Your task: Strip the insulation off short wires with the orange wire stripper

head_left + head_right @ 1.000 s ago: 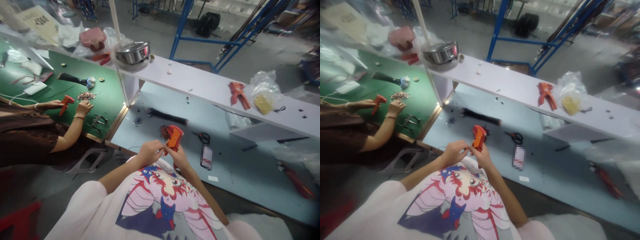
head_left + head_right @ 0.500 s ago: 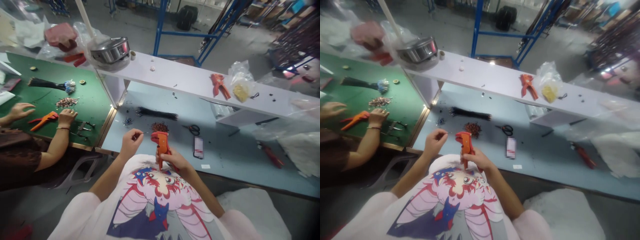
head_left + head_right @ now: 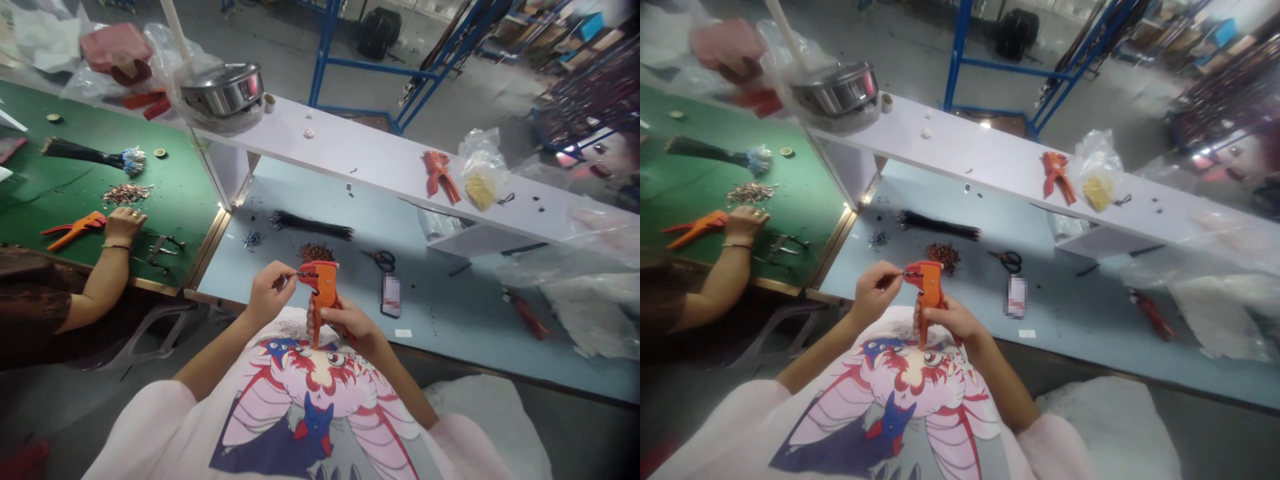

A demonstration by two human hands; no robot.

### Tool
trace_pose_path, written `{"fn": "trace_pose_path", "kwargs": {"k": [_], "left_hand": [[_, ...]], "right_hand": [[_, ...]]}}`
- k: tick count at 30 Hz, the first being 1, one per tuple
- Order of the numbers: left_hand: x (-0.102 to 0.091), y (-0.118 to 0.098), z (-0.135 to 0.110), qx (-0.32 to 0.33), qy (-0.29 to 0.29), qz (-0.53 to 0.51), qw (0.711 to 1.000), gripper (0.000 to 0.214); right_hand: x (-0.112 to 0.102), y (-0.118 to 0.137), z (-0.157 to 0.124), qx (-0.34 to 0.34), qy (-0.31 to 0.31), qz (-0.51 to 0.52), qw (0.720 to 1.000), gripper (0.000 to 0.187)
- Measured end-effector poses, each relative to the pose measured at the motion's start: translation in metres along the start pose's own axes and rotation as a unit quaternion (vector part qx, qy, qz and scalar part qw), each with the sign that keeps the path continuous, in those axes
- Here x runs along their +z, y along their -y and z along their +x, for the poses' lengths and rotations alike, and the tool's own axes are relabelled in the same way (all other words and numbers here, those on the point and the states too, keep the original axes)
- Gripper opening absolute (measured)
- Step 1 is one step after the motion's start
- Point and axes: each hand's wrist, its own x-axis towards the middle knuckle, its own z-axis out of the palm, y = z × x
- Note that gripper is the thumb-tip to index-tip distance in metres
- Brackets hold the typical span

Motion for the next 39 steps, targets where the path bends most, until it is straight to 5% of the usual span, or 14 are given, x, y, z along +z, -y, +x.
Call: {"fn": "trace_pose_path", "kwargs": {"k": [25,39], "left_hand": [[-0.011,-0.007,0.007,0.13,0.054,0.095,0.985,0.008],[-0.01,-0.009,0.004,0.114,0.048,0.103,0.987,0.008]], "right_hand": [[0.003,-0.005,-0.006,-0.025,0.005,-0.063,0.998,0.025],[0.012,-0.006,-0.002,-0.031,-0.015,-0.071,0.997,0.029]]}}
